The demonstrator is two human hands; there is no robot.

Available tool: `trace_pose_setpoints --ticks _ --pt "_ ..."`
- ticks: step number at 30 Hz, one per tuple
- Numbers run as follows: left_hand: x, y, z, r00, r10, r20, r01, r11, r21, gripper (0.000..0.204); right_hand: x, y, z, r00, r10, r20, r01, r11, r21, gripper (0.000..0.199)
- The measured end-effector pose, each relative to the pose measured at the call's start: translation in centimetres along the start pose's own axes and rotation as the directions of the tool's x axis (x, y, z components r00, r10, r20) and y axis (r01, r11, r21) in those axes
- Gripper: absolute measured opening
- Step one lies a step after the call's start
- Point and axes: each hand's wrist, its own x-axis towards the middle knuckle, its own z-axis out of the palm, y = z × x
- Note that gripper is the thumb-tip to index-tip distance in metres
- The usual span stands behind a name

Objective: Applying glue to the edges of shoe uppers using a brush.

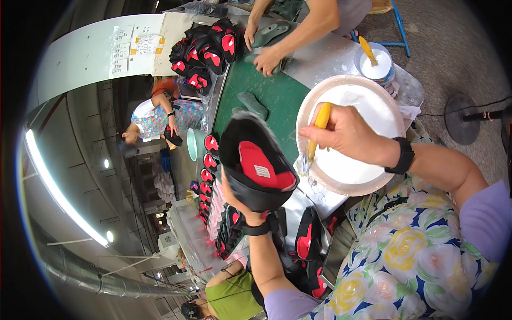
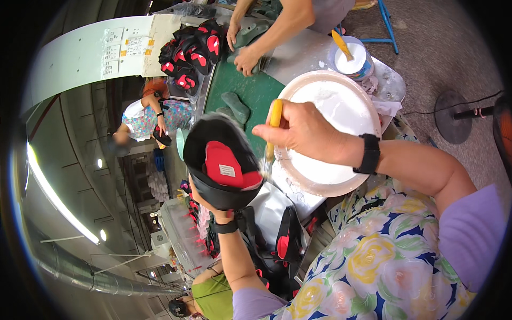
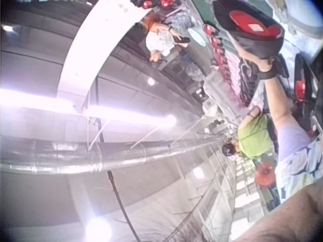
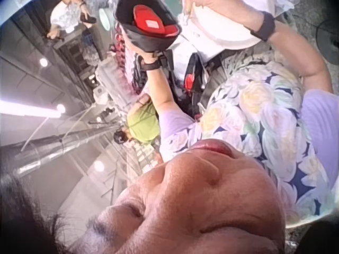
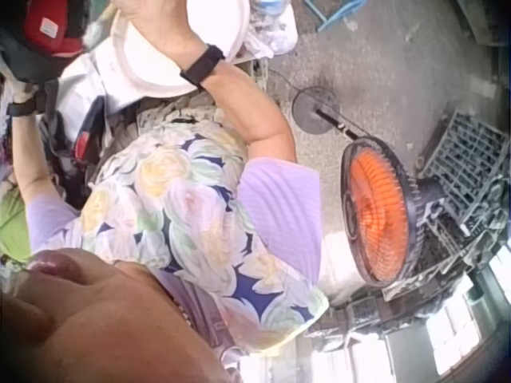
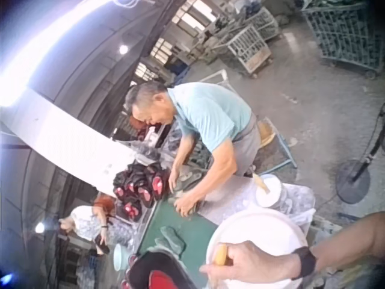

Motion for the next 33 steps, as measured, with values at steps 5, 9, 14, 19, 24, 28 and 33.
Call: trace_pose_setpoints --ticks 5,9,14,19,24,28,33 --pt "-2.7 -6.5 -4.7 0.925 -0.053 0.376 0.026 0.997 0.076 0.060 1.2 -0.3 -2.0 0.908 -0.392 0.147 0.416 0.881 -0.226 0.023" --pt "-7.5 -4.6 -1.3 0.917 -0.049 0.397 0.001 0.993 0.121 0.060 0.7 -0.2 -0.5 0.628 -0.692 0.355 0.761 0.641 -0.097 0.020" --pt "-12.9 -4.1 1.3 0.898 -0.010 0.440 -0.046 0.992 0.117 0.061 1.2 -0.8 2.0 0.323 -0.847 0.423 0.934 0.358 0.003 0.021" --pt "-12.1 -5.6 0.9 0.890 -0.004 0.455 -0.070 0.987 0.146 0.061 2.3 0.2 0.8 0.470 -0.707 0.529 0.883 0.379 -0.278 0.025" --pt "-12.0 -8.7 -2.2 0.877 0.001 0.481 -0.091 0.982 0.163 0.061 1.9 0.3 -1.2 0.844 -0.252 0.473 0.437 0.834 -0.336 0.028" --pt "-11.1 -10.5 -4.4 0.876 -0.014 0.482 -0.091 0.977 0.194 0.061 2.0 0.7 -2.7 0.890 -0.172 0.423 0.351 0.850 -0.392 0.025" --pt "-10.4 -12.9 -7.5 0.865 -0.014 0.501 -0.114 0.968 0.224 0.062 1.4 4.1 -5.0 0.804 0.008 0.594 0.498 0.537 -0.681 0.026"
